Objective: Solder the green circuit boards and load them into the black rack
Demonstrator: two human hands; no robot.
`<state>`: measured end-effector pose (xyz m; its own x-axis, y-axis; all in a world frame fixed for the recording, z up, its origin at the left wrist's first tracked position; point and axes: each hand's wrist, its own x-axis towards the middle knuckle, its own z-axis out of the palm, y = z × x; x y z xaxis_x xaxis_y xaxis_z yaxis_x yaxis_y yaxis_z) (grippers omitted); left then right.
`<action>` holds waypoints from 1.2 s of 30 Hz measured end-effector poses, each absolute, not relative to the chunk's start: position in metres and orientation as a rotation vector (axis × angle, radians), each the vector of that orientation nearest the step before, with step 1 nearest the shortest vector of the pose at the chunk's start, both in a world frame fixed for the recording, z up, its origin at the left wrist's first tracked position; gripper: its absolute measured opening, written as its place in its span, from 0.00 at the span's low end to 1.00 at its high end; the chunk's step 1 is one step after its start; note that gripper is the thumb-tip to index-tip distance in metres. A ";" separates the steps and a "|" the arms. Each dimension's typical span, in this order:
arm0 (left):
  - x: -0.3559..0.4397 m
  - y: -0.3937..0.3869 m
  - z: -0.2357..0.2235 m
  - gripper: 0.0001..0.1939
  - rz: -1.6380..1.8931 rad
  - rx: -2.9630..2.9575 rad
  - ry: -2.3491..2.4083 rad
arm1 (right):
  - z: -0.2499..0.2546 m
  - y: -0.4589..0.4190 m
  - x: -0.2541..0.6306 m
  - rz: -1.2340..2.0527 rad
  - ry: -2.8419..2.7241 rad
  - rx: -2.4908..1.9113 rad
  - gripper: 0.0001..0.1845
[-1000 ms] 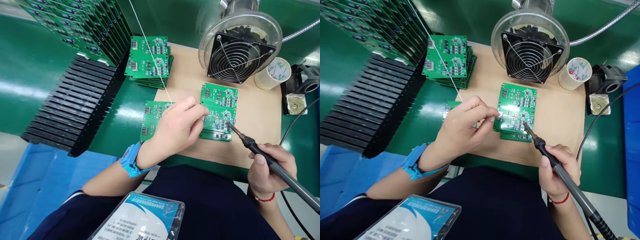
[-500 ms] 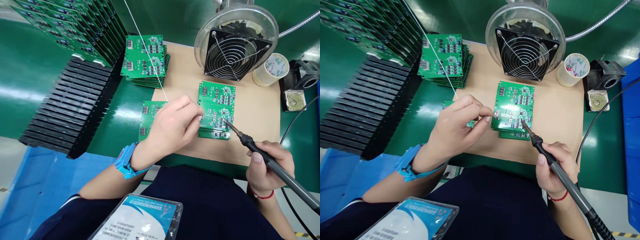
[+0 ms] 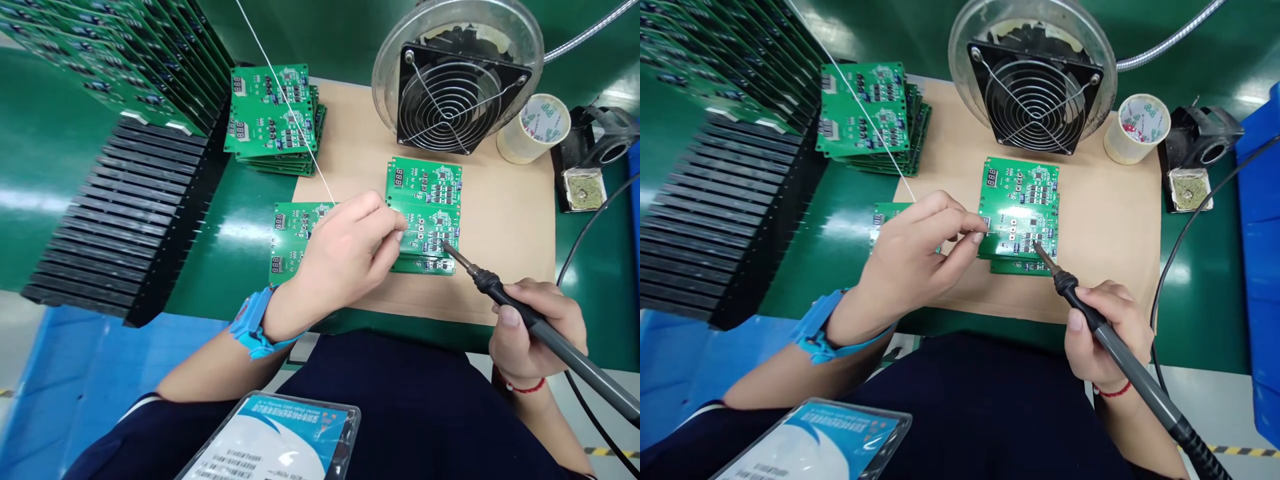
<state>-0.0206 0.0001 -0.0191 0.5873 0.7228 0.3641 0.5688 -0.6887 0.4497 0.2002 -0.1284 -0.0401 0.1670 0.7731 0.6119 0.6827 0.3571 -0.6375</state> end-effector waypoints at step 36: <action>-0.009 -0.004 -0.026 0.14 0.756 2.806 0.878 | -0.044 -0.130 0.193 0.055 -1.528 -1.300 0.10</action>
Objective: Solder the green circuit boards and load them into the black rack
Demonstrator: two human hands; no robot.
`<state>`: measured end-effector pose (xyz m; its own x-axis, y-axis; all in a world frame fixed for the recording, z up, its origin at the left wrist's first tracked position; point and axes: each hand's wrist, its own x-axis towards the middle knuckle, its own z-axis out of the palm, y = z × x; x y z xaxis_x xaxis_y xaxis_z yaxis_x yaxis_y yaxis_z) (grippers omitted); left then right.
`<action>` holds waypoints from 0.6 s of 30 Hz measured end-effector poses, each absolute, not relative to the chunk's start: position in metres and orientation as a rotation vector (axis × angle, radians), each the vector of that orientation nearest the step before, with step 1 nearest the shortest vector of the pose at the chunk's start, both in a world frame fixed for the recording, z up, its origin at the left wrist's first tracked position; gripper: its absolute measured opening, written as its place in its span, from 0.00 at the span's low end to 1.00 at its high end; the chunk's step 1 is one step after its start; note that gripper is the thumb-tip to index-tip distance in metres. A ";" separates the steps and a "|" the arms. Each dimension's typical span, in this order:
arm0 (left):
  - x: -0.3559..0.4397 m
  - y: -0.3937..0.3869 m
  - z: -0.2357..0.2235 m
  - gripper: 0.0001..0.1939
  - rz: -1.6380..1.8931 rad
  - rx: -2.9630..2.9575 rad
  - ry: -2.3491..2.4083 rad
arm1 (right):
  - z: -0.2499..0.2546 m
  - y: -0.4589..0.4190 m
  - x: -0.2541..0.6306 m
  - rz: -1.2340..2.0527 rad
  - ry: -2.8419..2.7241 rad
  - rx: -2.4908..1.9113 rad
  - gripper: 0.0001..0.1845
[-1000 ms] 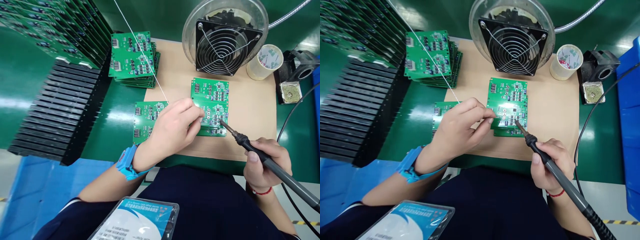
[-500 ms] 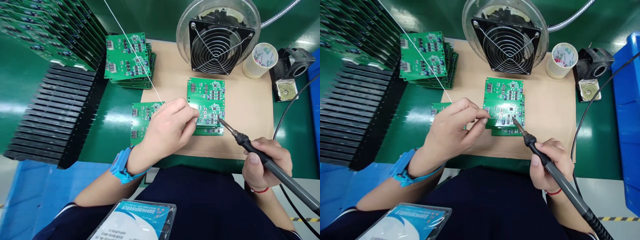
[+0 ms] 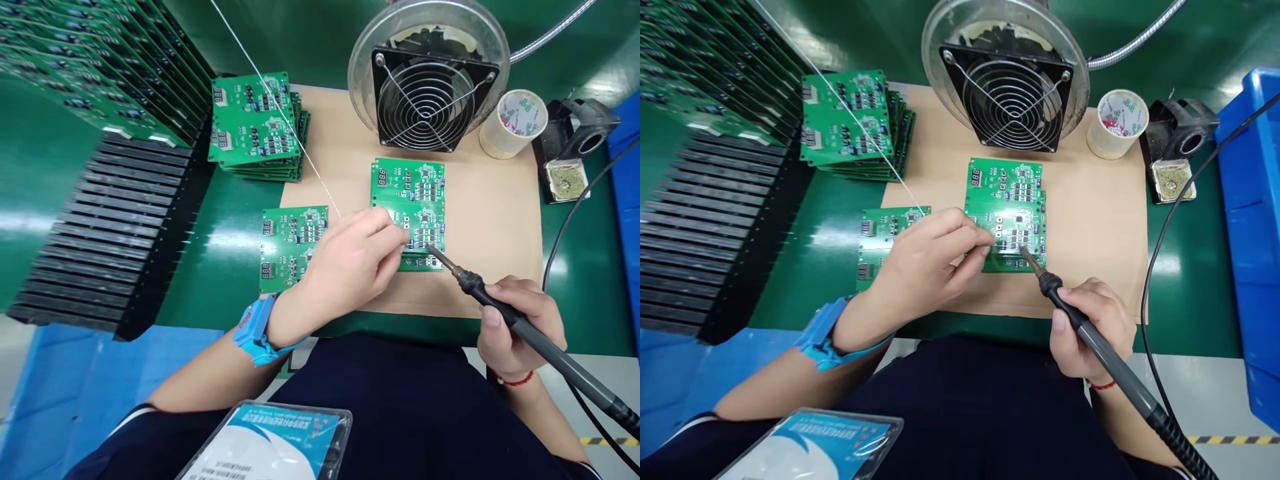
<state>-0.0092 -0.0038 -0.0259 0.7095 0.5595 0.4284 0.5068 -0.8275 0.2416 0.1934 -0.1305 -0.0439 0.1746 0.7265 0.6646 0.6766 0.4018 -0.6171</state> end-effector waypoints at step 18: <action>-0.007 0.066 -0.017 0.10 0.543 2.288 1.347 | -0.045 -0.116 0.209 -0.048 -1.493 -1.302 0.14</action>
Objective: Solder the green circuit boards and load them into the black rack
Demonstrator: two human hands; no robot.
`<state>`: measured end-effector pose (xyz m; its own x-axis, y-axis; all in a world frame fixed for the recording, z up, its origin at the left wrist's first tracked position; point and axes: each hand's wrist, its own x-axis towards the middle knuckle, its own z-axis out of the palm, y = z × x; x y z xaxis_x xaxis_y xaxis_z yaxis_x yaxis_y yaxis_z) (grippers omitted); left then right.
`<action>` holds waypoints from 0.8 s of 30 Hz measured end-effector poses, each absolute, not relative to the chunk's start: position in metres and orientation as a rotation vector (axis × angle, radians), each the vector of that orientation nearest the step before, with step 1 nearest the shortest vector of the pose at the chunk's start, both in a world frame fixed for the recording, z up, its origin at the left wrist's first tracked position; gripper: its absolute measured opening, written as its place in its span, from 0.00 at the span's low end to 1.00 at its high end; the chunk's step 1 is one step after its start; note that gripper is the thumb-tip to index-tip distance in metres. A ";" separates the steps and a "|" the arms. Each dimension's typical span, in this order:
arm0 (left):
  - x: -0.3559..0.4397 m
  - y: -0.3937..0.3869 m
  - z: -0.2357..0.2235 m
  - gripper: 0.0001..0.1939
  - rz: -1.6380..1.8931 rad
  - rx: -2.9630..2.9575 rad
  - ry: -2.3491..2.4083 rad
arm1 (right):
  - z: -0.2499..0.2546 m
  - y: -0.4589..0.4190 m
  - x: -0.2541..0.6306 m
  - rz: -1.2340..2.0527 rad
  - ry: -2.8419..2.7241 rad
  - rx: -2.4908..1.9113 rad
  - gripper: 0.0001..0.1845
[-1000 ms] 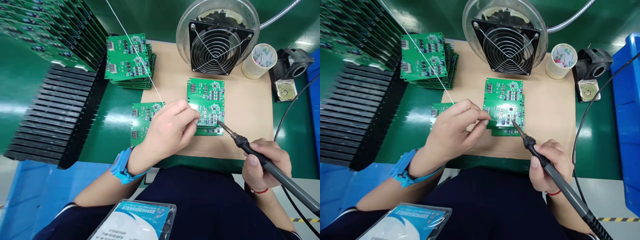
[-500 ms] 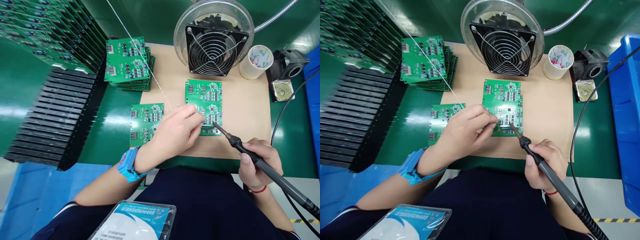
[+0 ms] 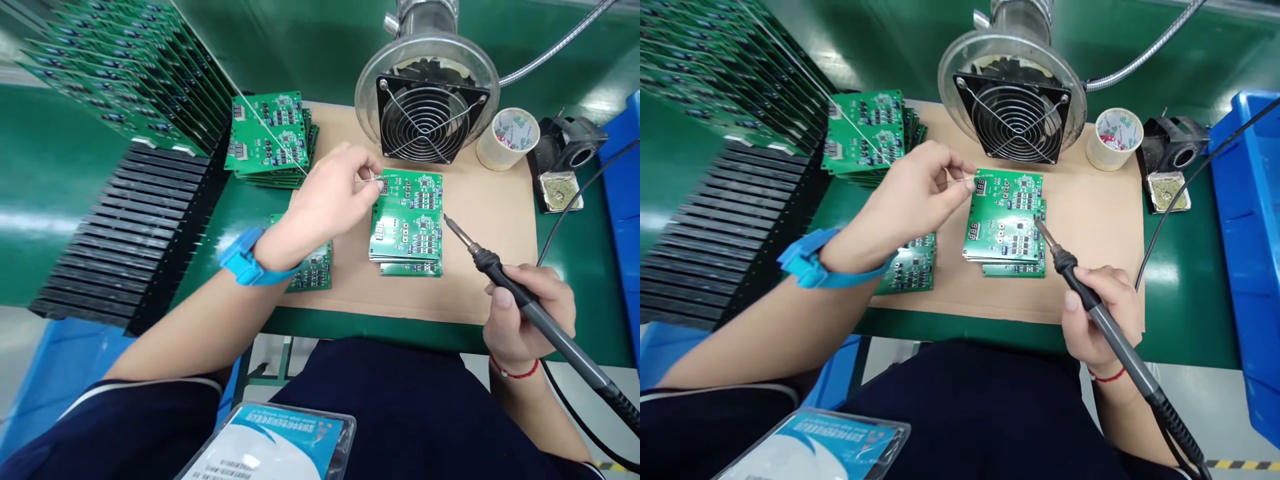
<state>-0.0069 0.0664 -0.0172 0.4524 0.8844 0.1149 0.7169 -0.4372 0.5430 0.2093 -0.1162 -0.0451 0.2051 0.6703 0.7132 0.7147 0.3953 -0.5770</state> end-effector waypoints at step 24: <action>-0.118 0.058 -0.016 0.24 0.516 1.337 1.587 | -0.072 -0.114 0.223 0.036 -1.179 -1.462 0.10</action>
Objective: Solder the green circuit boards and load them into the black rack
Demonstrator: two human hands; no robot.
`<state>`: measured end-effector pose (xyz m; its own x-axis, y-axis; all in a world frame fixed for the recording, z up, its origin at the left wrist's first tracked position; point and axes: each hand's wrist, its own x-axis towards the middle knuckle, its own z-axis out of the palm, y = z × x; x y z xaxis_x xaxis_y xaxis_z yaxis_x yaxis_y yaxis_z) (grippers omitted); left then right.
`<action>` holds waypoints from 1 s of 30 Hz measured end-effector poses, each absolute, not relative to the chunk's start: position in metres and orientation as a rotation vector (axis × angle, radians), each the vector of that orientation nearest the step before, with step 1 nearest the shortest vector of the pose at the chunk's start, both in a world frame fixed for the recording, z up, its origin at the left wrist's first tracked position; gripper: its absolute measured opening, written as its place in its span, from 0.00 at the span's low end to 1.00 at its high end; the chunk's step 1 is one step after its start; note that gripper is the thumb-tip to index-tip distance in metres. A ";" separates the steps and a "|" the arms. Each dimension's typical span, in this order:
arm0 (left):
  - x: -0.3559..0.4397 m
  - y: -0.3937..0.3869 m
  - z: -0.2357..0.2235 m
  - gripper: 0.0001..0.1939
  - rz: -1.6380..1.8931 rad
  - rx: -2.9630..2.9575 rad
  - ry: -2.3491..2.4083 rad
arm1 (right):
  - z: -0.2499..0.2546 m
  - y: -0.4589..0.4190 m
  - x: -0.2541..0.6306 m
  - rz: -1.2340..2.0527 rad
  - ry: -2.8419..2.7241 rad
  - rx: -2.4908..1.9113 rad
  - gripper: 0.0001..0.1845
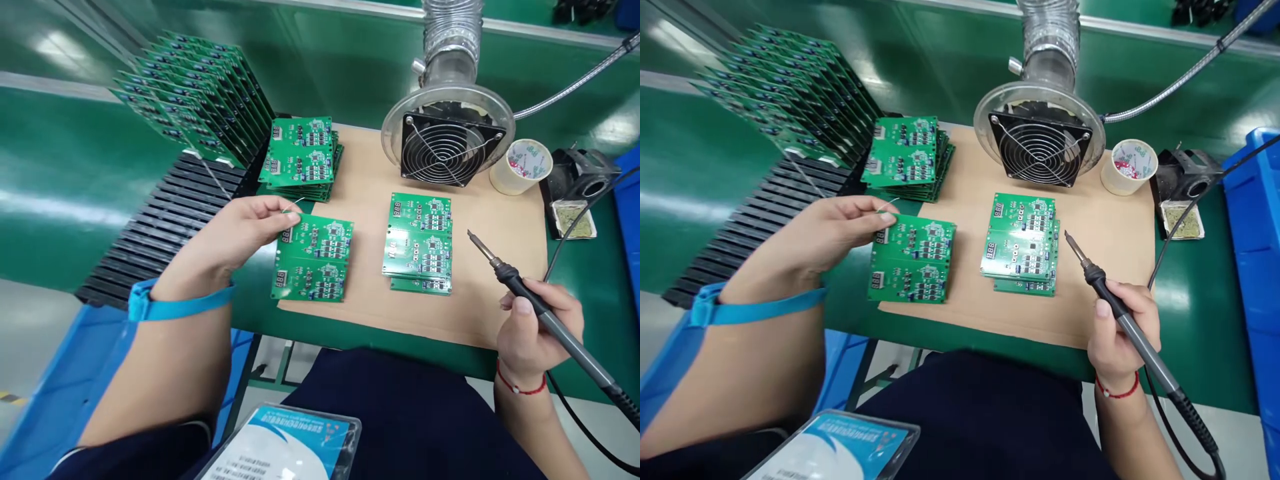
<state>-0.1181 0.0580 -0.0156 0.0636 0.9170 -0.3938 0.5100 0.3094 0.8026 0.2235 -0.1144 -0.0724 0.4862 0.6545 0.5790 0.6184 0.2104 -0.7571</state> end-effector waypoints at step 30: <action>0.026 0.112 -0.019 0.18 0.026 2.313 0.946 | -0.069 -0.112 0.222 0.028 -1.286 -1.390 0.09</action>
